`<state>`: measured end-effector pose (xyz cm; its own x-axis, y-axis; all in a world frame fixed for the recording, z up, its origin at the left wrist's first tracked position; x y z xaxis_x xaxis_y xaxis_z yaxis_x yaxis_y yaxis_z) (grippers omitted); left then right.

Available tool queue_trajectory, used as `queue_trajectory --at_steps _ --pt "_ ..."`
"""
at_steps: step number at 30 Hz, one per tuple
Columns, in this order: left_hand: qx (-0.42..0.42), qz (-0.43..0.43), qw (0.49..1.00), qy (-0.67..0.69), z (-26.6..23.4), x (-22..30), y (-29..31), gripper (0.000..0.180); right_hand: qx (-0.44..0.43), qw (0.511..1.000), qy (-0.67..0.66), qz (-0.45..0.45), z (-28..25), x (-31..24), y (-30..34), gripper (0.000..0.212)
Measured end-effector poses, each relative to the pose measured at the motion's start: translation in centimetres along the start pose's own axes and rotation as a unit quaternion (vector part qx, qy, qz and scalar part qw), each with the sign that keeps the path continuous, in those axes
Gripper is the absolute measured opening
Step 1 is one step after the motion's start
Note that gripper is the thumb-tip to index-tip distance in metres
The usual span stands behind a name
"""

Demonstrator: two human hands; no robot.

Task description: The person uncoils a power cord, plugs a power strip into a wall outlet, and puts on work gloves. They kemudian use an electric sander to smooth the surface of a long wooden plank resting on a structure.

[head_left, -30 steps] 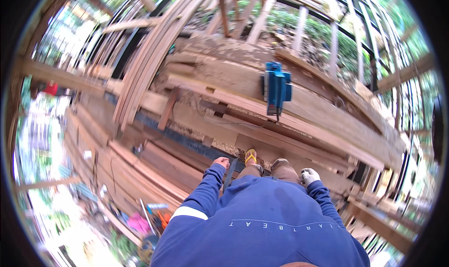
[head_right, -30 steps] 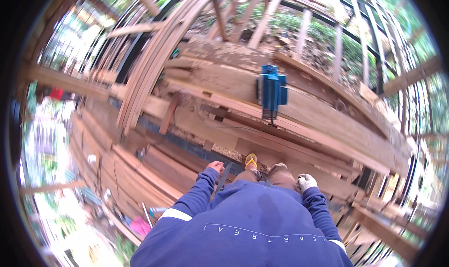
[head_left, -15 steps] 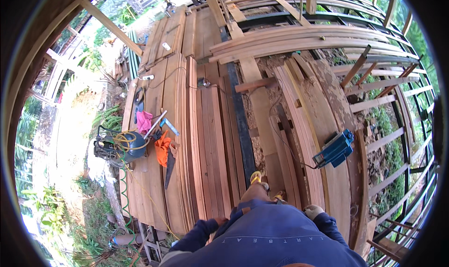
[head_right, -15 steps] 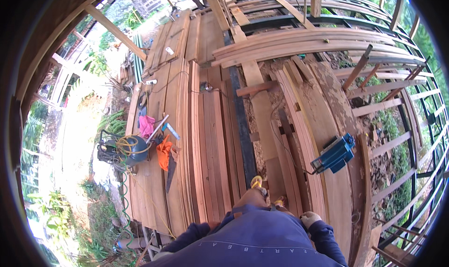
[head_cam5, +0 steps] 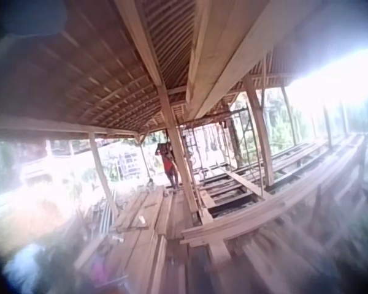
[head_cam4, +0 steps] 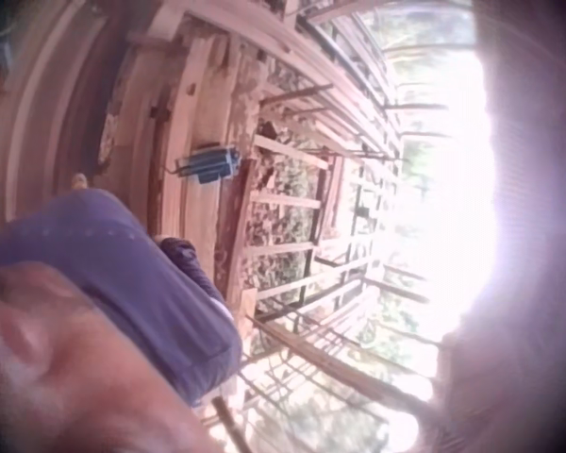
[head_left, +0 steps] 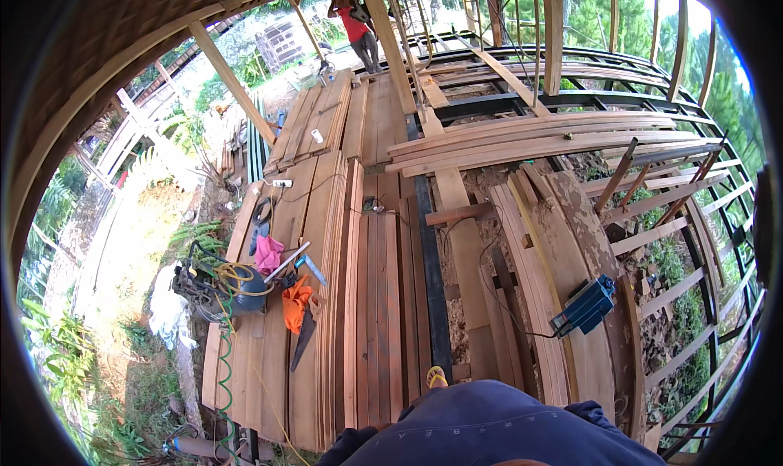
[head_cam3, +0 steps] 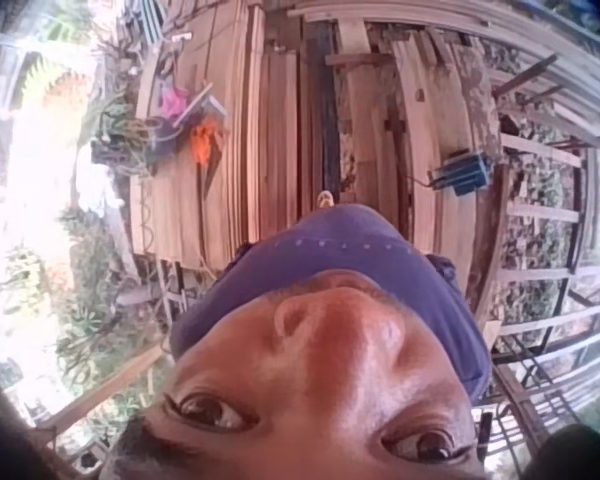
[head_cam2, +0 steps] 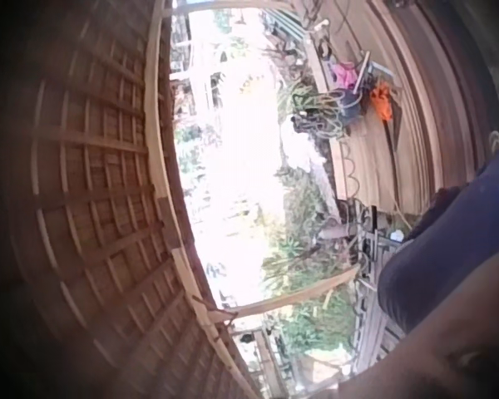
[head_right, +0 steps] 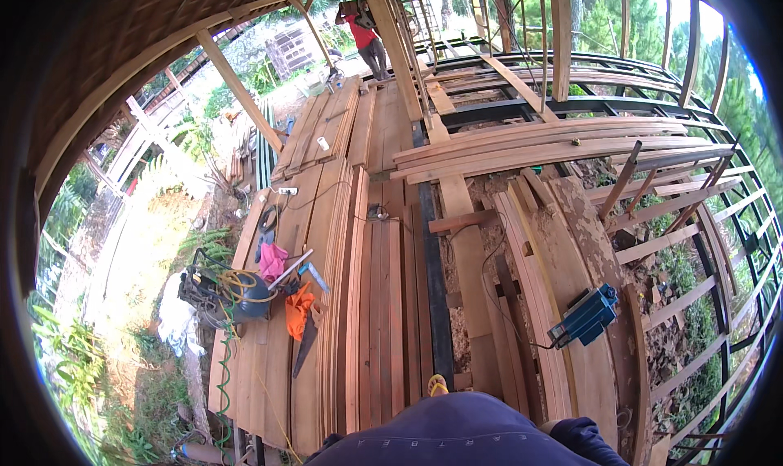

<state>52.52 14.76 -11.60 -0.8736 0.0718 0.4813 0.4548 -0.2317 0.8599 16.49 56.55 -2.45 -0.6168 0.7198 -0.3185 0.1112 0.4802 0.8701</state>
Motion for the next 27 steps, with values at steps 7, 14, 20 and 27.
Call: queue_trajectory --at_steps 7,14,20,27 --pt "-0.017 -0.006 0.999 -0.031 -2.7 4.7 2.2 0.055 0.024 0.998 -0.050 0.016 -1.9 -2.5 0.8 0.040" --pt "-0.043 -0.006 0.997 -0.068 -3.8 8.3 2.1 0.053 0.042 0.997 -0.072 0.007 -1.9 -3.7 0.9 0.039" --pt "-0.076 -0.015 0.993 -0.094 -3.3 8.7 2.7 0.051 0.050 0.995 -0.084 -0.003 -1.5 -4.7 1.5 0.038" --pt "-0.124 -0.013 0.984 -0.125 -0.3 8.8 2.9 0.048 0.050 0.993 -0.105 -0.013 0.0 -5.9 2.7 0.037"
Point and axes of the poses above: each hand's wrist, its own y-axis away from the middle knuckle, its own z-axis out of the palm, x = y × z, the point moved 7 cm from there along -y, towards the middle knuckle, and after that the axes turned 12 degrees about y, right-handed, at the moved point
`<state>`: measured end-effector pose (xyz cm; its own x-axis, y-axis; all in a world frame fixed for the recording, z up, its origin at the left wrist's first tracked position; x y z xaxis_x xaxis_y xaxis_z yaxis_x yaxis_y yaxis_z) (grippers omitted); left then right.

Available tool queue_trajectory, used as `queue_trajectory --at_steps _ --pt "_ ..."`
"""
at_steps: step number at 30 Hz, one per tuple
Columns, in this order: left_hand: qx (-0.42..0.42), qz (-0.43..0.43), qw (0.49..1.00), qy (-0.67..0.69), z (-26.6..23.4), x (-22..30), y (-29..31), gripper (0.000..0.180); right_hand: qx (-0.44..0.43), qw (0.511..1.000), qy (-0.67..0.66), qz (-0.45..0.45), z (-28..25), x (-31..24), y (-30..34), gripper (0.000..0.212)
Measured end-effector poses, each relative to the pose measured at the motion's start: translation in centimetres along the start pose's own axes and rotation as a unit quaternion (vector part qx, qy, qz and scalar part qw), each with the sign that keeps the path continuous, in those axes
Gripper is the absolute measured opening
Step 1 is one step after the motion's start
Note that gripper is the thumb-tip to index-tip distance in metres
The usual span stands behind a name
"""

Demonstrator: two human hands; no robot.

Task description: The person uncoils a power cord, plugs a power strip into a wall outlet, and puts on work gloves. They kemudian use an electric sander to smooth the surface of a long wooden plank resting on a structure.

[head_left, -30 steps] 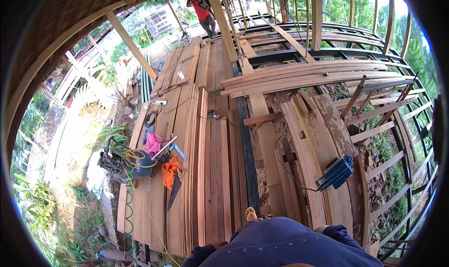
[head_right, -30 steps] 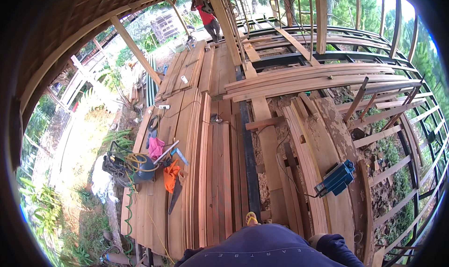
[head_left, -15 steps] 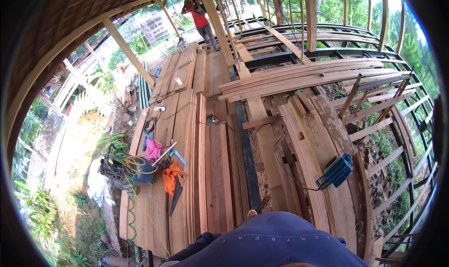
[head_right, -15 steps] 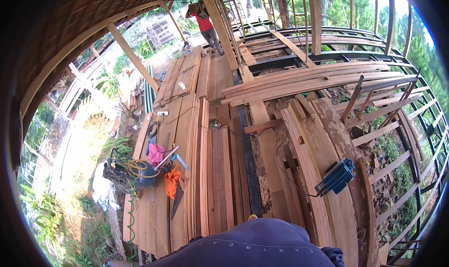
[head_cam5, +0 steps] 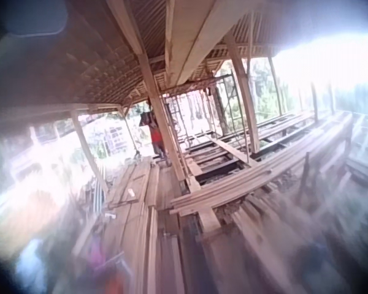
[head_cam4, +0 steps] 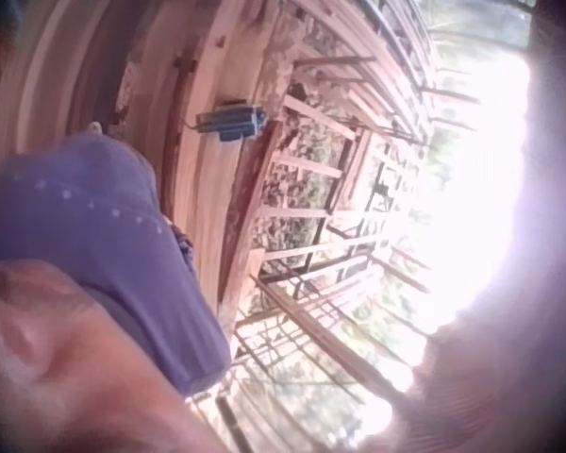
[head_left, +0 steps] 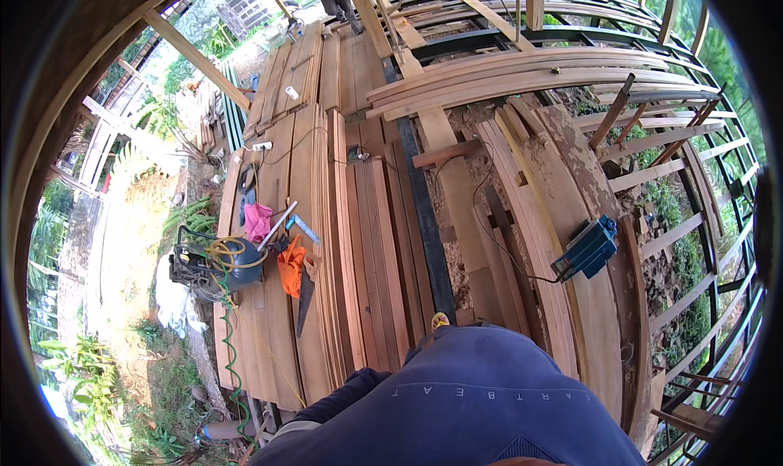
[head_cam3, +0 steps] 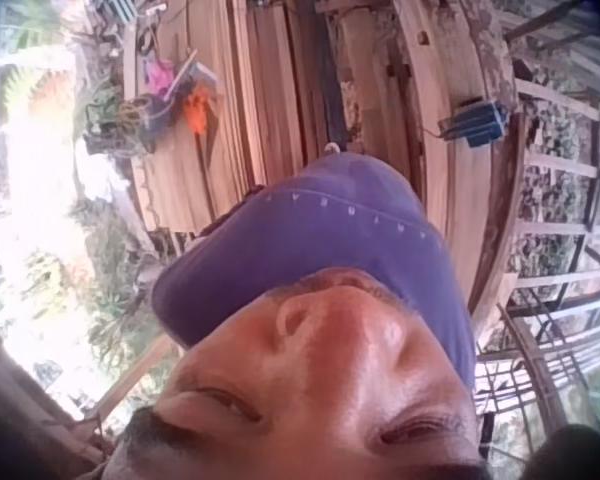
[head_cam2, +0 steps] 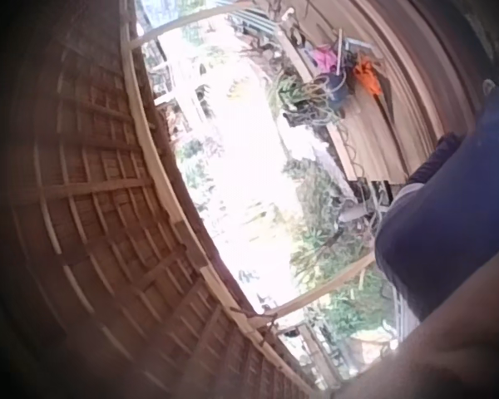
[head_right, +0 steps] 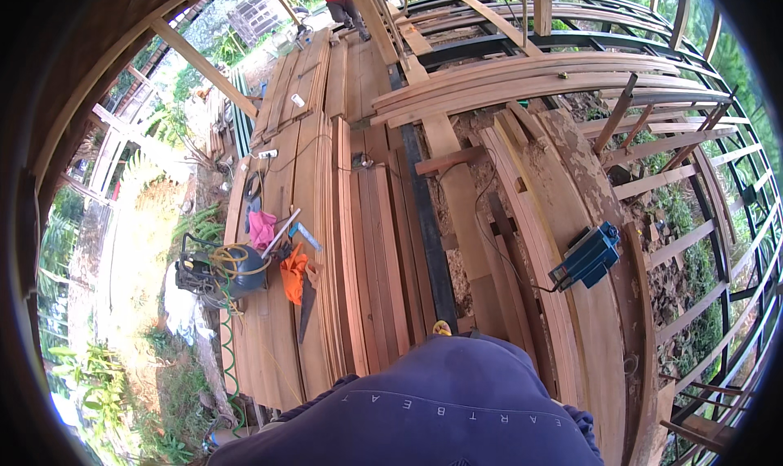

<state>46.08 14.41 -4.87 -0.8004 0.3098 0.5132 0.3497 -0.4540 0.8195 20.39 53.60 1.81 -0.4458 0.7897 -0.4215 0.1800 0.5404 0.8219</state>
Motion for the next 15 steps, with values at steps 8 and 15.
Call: queue_trajectory --at_steps 8,15 --pt "-0.023 0.018 1.000 -0.005 2.7 1.4 -2.2 0.046 -0.025 1.000 0.012 0.000 -0.3 -1.0 1.1 0.036" --pt "-0.016 0.011 0.999 0.047 4.9 -2.5 1.0 0.044 -0.053 0.998 0.040 0.003 -1.2 -1.8 1.4 0.035"
Point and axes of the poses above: each hand's wrist, its own y-axis away from the middle knuckle, its own z-axis out of the palm, x = y × z, the point moved 7 cm from there along -y, towards the middle knuckle, and after that the axes turned 12 degrees about y, right-handed, at the moved point
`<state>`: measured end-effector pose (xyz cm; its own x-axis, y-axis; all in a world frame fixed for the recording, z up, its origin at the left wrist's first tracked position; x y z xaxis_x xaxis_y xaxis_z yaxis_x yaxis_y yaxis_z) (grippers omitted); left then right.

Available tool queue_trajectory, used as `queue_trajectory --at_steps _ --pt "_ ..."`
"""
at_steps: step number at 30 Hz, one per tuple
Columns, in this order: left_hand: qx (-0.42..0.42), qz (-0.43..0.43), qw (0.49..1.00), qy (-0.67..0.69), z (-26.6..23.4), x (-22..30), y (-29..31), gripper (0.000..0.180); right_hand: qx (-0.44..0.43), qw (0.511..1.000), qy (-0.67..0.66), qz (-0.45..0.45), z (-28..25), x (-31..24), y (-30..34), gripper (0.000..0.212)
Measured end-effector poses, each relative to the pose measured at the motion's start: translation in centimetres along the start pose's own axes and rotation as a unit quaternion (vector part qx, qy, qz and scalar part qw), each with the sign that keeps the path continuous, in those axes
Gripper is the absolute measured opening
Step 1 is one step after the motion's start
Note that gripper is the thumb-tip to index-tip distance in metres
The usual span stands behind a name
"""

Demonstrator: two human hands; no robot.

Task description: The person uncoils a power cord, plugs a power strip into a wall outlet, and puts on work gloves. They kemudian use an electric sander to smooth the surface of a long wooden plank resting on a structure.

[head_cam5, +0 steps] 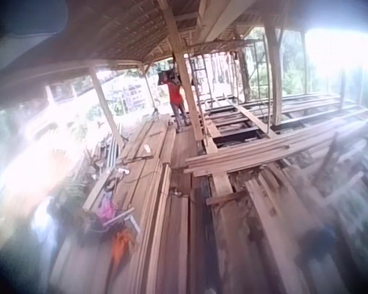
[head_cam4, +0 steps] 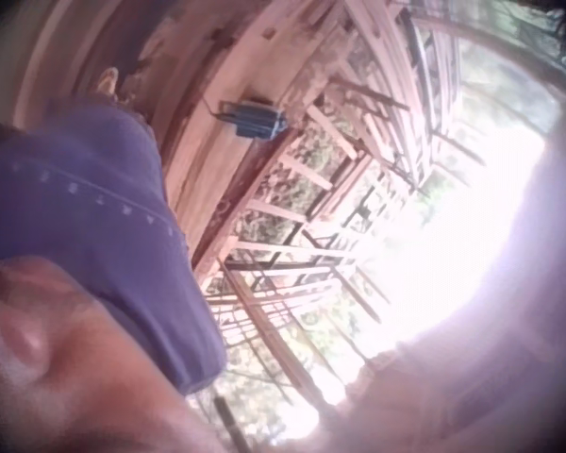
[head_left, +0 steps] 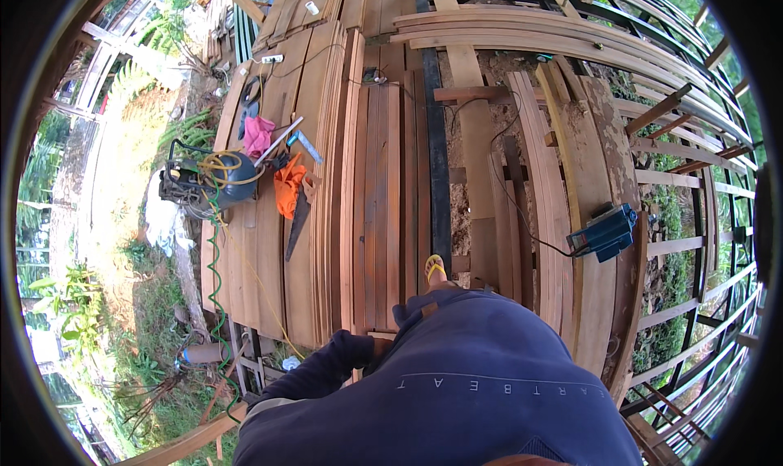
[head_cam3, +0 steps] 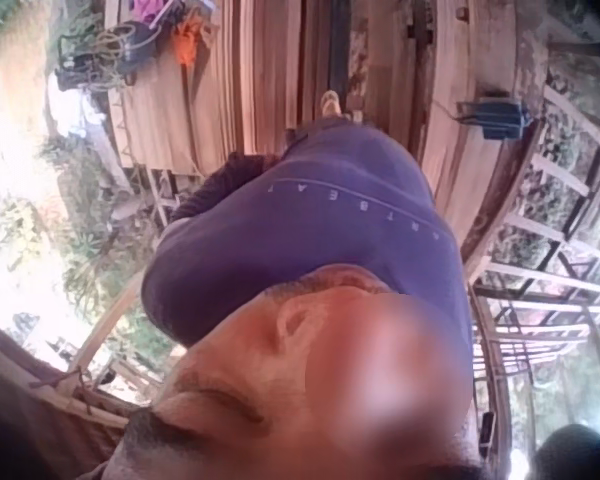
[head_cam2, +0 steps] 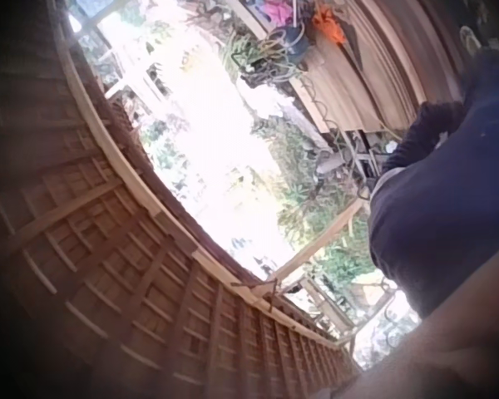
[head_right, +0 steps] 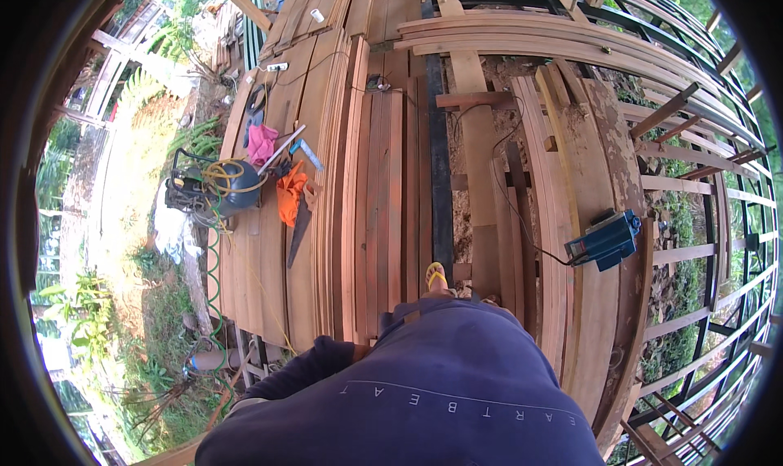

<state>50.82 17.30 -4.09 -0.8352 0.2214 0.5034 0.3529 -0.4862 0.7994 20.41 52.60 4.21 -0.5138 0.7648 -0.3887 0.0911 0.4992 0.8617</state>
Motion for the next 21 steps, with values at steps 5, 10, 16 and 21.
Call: queue_trajectory --at_steps 5,10,16,21 --pt "0.079 0.012 0.997 -0.002 -1.3 -0.4 1.7 0.043 -0.010 1.000 0.011 0.007 -0.4 -0.4 0.1 0.035" --pt "0.206 0.021 0.968 0.139 -3.6 0.5 4.5 0.042 -0.026 0.999 0.032 0.007 -1.4 -0.9 -0.2 0.034" --pt "0.308 0.096 0.939 0.119 -5.9 3.0 4.0 0.036 -0.044 0.997 0.059 0.002 -4.3 -1.0 -1.0 0.034" --pt "0.443 0.403 0.797 0.078 -7.6 7.1 3.7 0.022 0.053 0.998 -0.027 0.003 -10.3 1.1 -2.6 0.031"
Point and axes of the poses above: each hand's wrist, its own y-axis away from the middle knuckle, its own z-axis out of the palm, x = y × z, the point moved 7 cm from there along -y, towards the middle knuckle, and after that the axes turned 12 degrees about y, right-handed, at the moved point
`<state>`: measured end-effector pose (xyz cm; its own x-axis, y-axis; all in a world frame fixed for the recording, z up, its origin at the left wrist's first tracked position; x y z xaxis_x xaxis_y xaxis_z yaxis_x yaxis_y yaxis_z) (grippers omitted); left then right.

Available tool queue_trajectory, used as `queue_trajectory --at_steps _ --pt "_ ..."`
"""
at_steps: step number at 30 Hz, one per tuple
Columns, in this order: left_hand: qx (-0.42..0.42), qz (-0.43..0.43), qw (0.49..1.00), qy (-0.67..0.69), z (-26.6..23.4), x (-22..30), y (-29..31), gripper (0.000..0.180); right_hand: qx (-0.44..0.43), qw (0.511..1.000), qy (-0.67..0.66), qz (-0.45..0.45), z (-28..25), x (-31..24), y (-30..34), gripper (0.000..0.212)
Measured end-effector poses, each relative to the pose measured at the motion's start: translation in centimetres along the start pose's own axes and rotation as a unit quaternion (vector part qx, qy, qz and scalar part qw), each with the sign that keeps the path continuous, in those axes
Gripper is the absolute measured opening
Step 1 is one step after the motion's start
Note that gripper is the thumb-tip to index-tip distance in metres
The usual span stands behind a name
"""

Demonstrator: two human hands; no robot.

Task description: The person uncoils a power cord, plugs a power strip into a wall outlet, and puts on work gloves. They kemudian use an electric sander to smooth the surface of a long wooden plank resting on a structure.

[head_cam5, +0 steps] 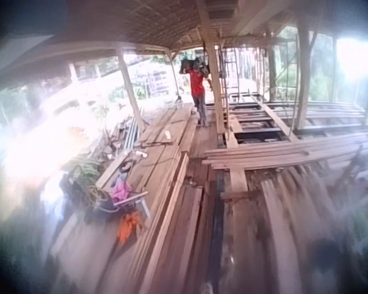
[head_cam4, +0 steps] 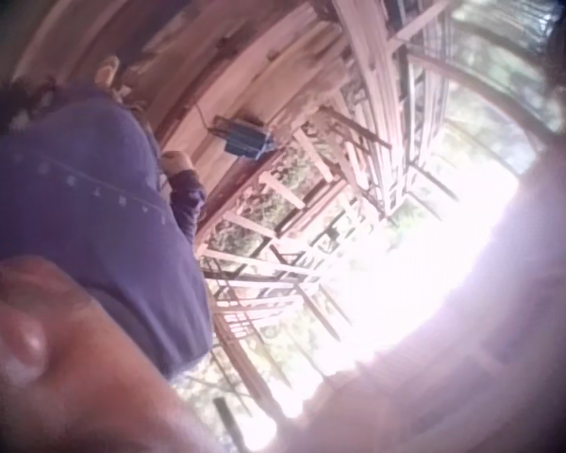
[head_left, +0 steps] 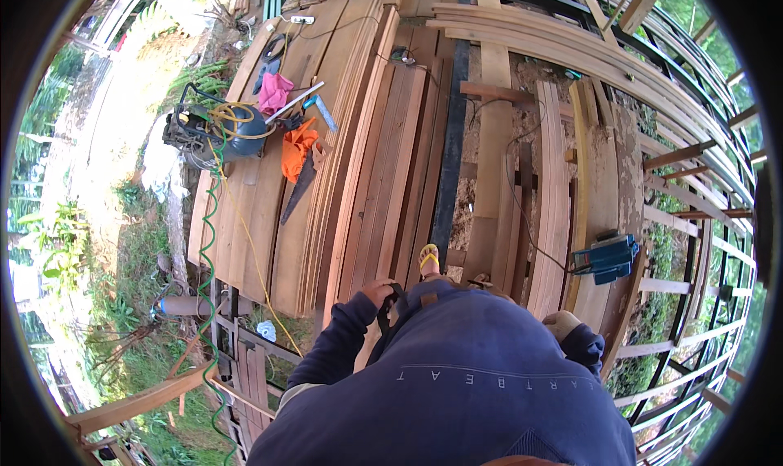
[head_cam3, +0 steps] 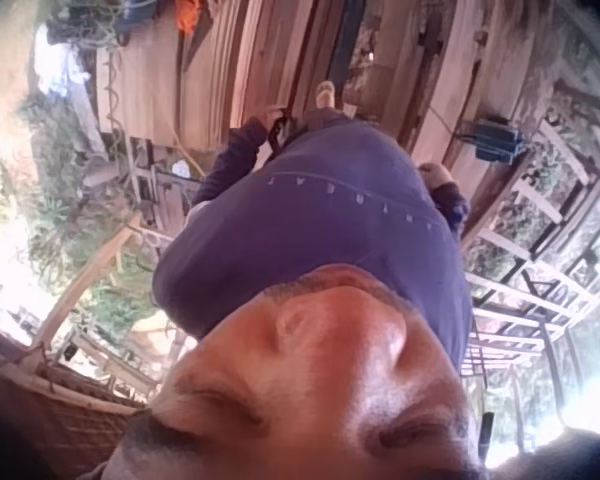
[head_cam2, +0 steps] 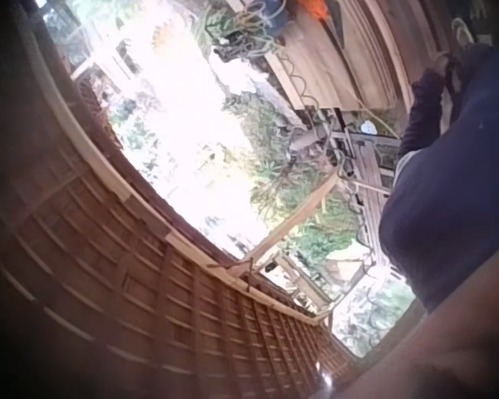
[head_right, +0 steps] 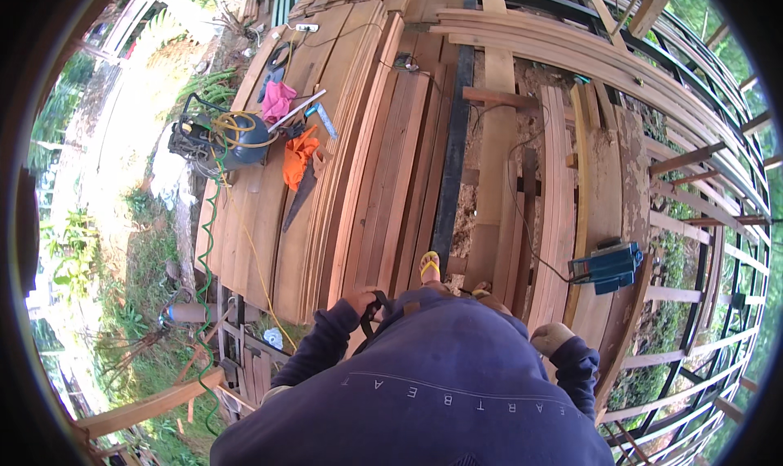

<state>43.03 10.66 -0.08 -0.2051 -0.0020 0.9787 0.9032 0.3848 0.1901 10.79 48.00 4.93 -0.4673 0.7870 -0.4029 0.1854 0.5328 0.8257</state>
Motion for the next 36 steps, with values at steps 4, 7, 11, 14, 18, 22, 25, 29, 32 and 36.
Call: queue_trajectory --at_steps 4,7,11,14,18,22,25,29,32,36 --pt "0.207 -0.247 0.893 0.315 2.4 -2.5 -1.8 0.016 0.185 0.981 -0.051 -0.017 -4.8 1.2 -3.1 0.026" --pt "0.299 -0.320 0.791 0.426 8.3 -1.6 -3.9 0.018 0.248 0.967 -0.052 -0.040 -6.1 1.1 -5.6 0.026" --pt "0.179 -0.319 0.761 0.536 12.4 -0.6 -6.1 0.026 0.218 0.974 -0.012 -0.066 -5.2 0.5 -7.3 0.028" --pt "0.072 -0.276 0.739 0.610 13.5 -1.3 -7.9 0.028 0.152 0.987 -0.022 -0.047 -3.7 0.7 -7.6 0.031" --pt "0.061 -0.221 0.732 0.642 14.8 -3.1 -10.8 0.024 0.106 0.992 -0.068 -0.031 -2.5 1.8 -8.4 0.031" --pt "0.103 -0.178 0.697 0.687 13.9 -2.5 -12.8 0.017 0.108 0.982 -0.152 -0.037 -1.7 3.4 -9.7 0.029" --pt "0.122 -0.175 0.812 0.544 14.0 -1.3 -14.3 0.011 0.108 0.973 -0.198 -0.041 -0.8 4.5 -10.2 0.028" --pt "0.229 -0.188 0.817 0.495 12.3 -4.6 -13.2 0.017 0.105 0.976 -0.187 0.029 0.5 7.3 -10.4 0.028" --pt "0.290 -0.118 0.895 0.317 8.1 -10.3 -8.1 0.018 0.118 0.973 -0.200 0.018 1.7 10.5 -10.7 0.026" --pt "0.141 -0.194 0.970 -0.050 5.5 -21.3 4.5 0.023 0.133 0.971 0.145 -0.133 4.4 13.5 -12.2 0.030"
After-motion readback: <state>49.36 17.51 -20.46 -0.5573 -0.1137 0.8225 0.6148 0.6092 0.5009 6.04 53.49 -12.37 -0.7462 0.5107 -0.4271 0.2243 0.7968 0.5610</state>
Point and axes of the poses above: each hand's wrist, its own y-axis away from the middle knuckle, its own z-axis out of the palm, x = y × z, the point moved 7 cm from there along -y, towards the middle knuckle, and after that the axes turned 12 degrees about y, right-handed, at the moved point
